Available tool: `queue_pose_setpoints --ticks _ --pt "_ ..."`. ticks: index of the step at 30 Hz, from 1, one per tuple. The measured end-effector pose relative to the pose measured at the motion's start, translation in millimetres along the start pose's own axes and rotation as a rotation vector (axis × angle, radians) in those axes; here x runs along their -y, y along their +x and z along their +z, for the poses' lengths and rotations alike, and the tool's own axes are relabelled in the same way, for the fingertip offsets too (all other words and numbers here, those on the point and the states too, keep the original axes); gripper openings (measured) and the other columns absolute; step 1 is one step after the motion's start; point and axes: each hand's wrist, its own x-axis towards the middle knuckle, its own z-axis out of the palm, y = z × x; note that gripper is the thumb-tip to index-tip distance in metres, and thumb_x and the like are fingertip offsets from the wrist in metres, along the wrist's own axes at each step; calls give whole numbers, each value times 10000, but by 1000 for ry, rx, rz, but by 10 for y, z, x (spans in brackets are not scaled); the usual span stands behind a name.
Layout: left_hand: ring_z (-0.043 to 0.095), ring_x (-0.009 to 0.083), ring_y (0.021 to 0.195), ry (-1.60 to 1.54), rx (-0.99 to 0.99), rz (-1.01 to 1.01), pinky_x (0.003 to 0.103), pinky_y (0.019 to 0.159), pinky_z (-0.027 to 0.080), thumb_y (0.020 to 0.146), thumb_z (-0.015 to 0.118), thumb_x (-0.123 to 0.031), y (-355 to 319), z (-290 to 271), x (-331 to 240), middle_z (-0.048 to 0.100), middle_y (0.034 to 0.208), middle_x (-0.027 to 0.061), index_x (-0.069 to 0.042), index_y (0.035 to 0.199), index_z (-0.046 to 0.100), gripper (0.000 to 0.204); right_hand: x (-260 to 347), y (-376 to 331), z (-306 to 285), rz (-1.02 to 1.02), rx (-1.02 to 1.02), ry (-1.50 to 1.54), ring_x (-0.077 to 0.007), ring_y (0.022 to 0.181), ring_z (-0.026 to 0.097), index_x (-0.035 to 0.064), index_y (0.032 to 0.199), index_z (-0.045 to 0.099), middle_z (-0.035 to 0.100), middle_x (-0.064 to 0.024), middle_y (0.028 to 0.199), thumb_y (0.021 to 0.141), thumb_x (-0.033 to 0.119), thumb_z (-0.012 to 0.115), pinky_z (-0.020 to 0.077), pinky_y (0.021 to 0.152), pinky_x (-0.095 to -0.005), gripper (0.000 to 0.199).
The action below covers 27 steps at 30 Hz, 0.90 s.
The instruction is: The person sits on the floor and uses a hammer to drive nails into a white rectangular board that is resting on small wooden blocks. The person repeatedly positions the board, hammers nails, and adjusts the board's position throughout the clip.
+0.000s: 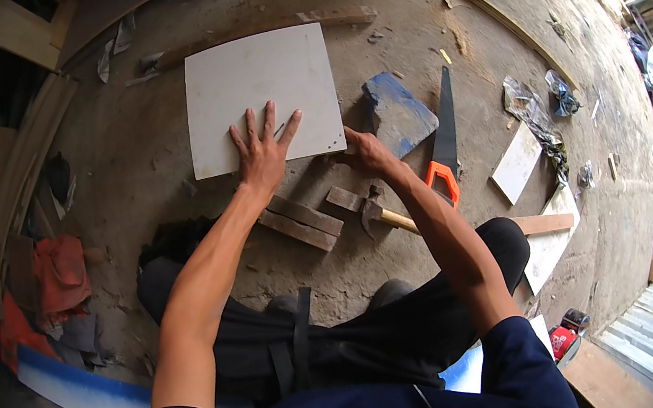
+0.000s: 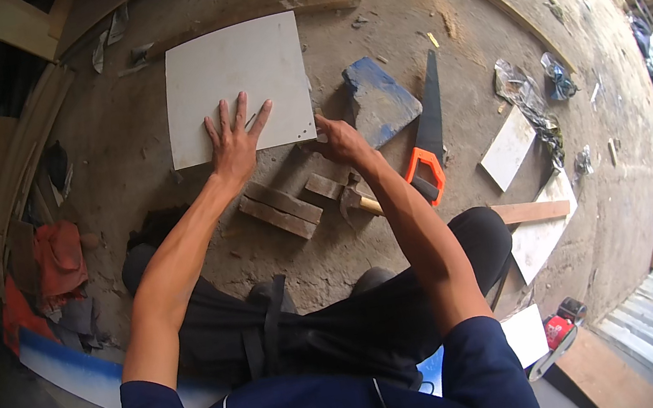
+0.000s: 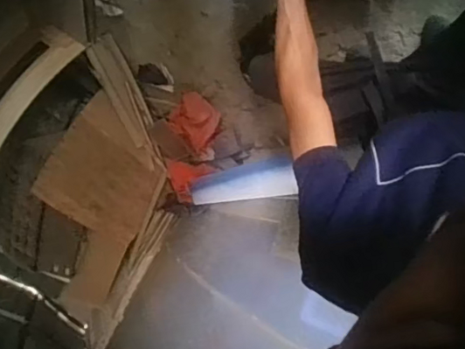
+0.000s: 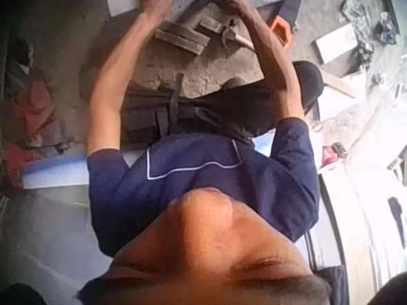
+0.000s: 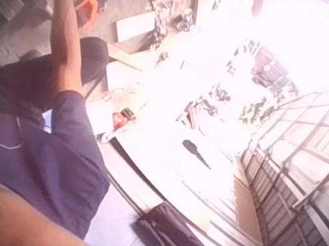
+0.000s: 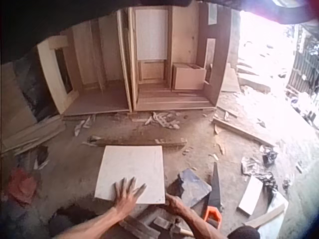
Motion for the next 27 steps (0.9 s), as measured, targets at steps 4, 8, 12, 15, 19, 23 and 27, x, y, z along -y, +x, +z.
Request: queue_pose_setpoints --ticks 4,8,12,15,19,23,27 --pt "194 550 1381 40 -6 -10 769 1011 207 813 551 43 3 28 -14 109 1587 185 -340 1545 140 922 -13 -51 135 64 -98 -167 -401 963 623 82 1229 509 666 -189 1038 822 343 714 502 803 -473 525" --pt "187 545 1387 66 130 -39 774 1012 198 837 559 5 37 -143 -70 112 1586 193 -333 1548 112 905 69 -75 138 86 -152 -318 -393 940 613 87 1199 508 664 -178 962 805 359 720 495 786 -477 523" --pt "176 547 1389 -28 227 -56 780 1006 202 818 577 18 142 -389 0 111 1587 192 -324 1546 115 928 201 -96 7 4 -181 -343 -365 979 600 86 1148 529 660 -166 956 798 361 721 495 794 -455 485" --pt "179 544 1389 -81 282 -51 759 1018 237 756 609 69 163 -523 58 97 1591 174 -329 1542 102 1017 388 -82 -68 31 -152 -332 -343 966 596 82 1106 549 658 -152 987 812 362 711 490 810 -423 438" --pt "179 533 1395 -56 295 -35 748 1021 263 712 652 86 114 -532 127 83 1598 149 -336 1541 78 1093 511 -158 51 60 -197 -390 -344 960 602 85 1120 554 657 -160 972 796 346 731 500 774 -439 453" --pt "176 533 1395 -62 268 -2 746 1027 255 692 665 97 62 -498 120 71 1603 135 -337 1542 80 1120 292 -138 8 -80 -136 -81 -355 982 598 84 1146 564 649 -174 966 791 318 742 492 800 -451 461" --pt "161 533 1402 -93 267 -7 748 1036 233 698 651 104 93 -507 110 61 1610 114 -346 1541 82 1112 302 -101 -137 -116 -131 -121 -380 959 598 77 1097 566 641 -190 937 781 318 748 480 807 -472 437"
